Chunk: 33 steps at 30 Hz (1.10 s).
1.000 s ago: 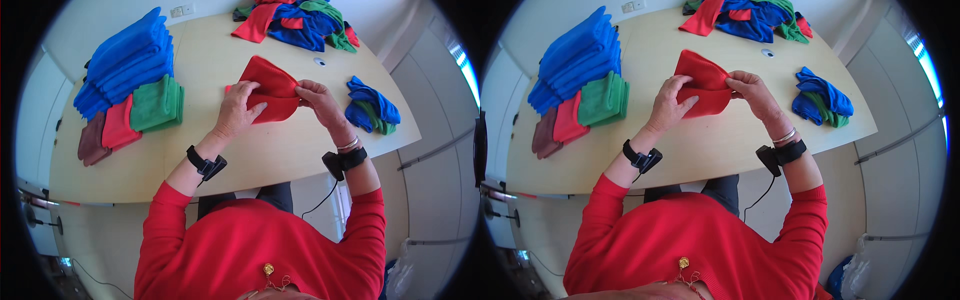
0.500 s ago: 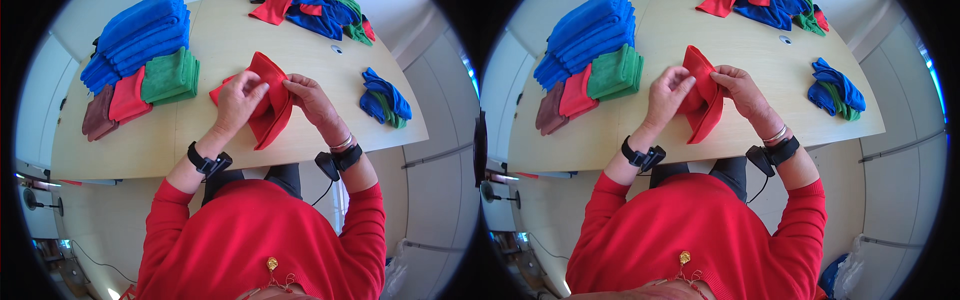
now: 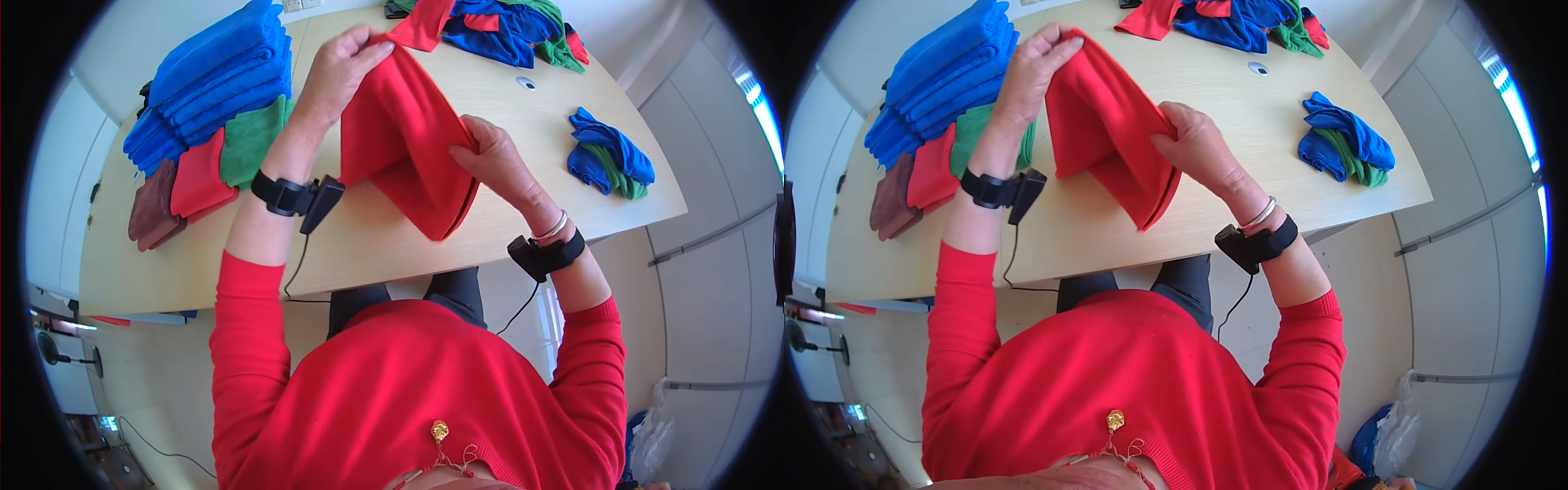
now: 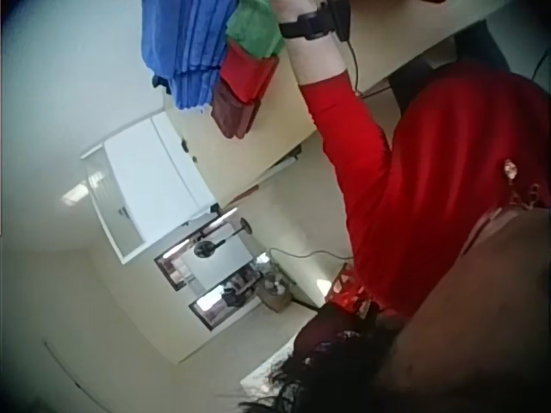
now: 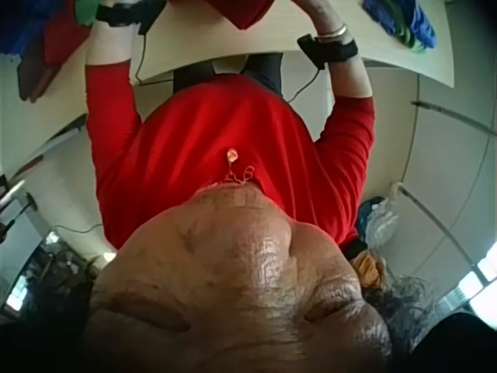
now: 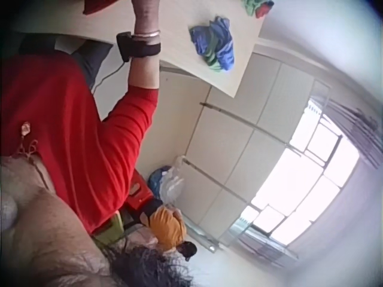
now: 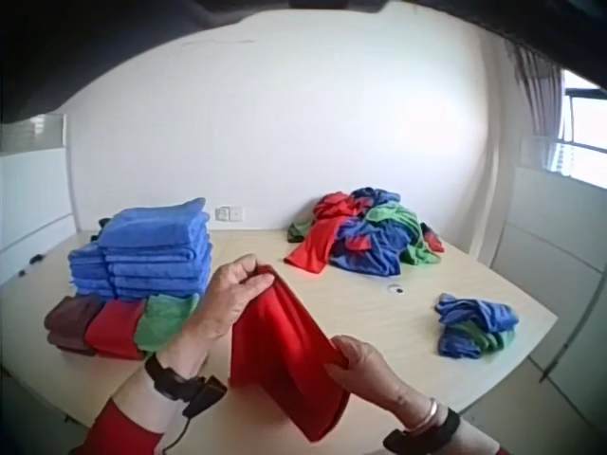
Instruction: Folding various colored towels and rags on a table.
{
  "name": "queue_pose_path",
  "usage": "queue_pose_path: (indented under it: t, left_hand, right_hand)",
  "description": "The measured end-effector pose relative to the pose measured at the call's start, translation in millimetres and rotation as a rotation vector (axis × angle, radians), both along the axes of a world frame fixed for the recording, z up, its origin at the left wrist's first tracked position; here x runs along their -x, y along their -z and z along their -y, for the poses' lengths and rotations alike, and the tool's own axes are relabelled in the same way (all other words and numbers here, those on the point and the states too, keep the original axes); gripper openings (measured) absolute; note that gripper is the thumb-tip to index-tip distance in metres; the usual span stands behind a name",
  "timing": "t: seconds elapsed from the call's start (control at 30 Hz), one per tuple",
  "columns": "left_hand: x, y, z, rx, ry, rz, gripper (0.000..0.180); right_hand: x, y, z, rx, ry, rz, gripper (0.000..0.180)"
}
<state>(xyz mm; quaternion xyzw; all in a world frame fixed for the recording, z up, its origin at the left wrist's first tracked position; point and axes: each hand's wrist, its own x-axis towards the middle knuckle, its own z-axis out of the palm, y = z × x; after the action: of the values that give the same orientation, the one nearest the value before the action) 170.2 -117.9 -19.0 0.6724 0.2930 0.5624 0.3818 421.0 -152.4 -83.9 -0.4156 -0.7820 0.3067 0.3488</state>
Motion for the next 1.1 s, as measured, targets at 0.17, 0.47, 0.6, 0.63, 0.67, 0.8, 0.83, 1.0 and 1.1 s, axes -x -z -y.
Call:
queue_pose_path:
  t: [0.17, 0.47, 0.6, 0.63, 0.67, 0.8, 0.83, 1.0, 1.1]
  left_hand:
    - [-5.6, -53.8, 15.5, -0.263, -0.215, -0.121, 0.011]
    - [53.7, -78.2, -49.8, -0.343, -0.317, -0.11, 0.013]
    - [37.2, -55.7, -102.2, -0.169, -0.268, -0.123, 0.015]
    - [42.6, -51.7, -108.5, -0.102, -0.29, -0.134, 0.015]
    - [32.7, -43.6, -125.6, -0.106, -0.269, -0.131, 0.015]
    - [30.4, -35.0, -163.0, -0.149, -0.159, -0.022, 0.017]
    - [31.8, -38.4, -165.6, -0.116, -0.208, -0.039, 0.017]
    - [-1.5, -46.0, -130.1, 0.025, -0.169, -0.008, 0.016]
    - [21.9, -7.8, -90.5, 0.06, -0.038, -0.067, 0.018]
  right_hand:
    - [-21.0, -9.5, -5.3, 0.021, 0.198, 0.189, 0.023]
    - [-81.1, -85.9, -40.8, -0.035, 0.183, -0.289, 0.026]
    - [-109.2, -96.6, -68.7, -0.182, 0.33, -0.05, 0.026]
    - [-108.1, -98.3, -77.9, -0.222, 0.337, 0.035, 0.026]
    - [-119.1, -97.0, -87.2, -0.225, 0.358, 0.038, 0.026]
    - [-129.9, -103.9, -103.8, -0.29, 0.379, 0.086, 0.025]
    - [-126.1, -109.7, -101.4, -0.335, 0.403, 0.076, 0.025]
    - [-132.2, -114.6, -51.2, -0.48, 0.628, 0.224, 0.022]
    - [-111.0, -74.1, -13.7, -0.667, 0.386, 0.206, 0.014]
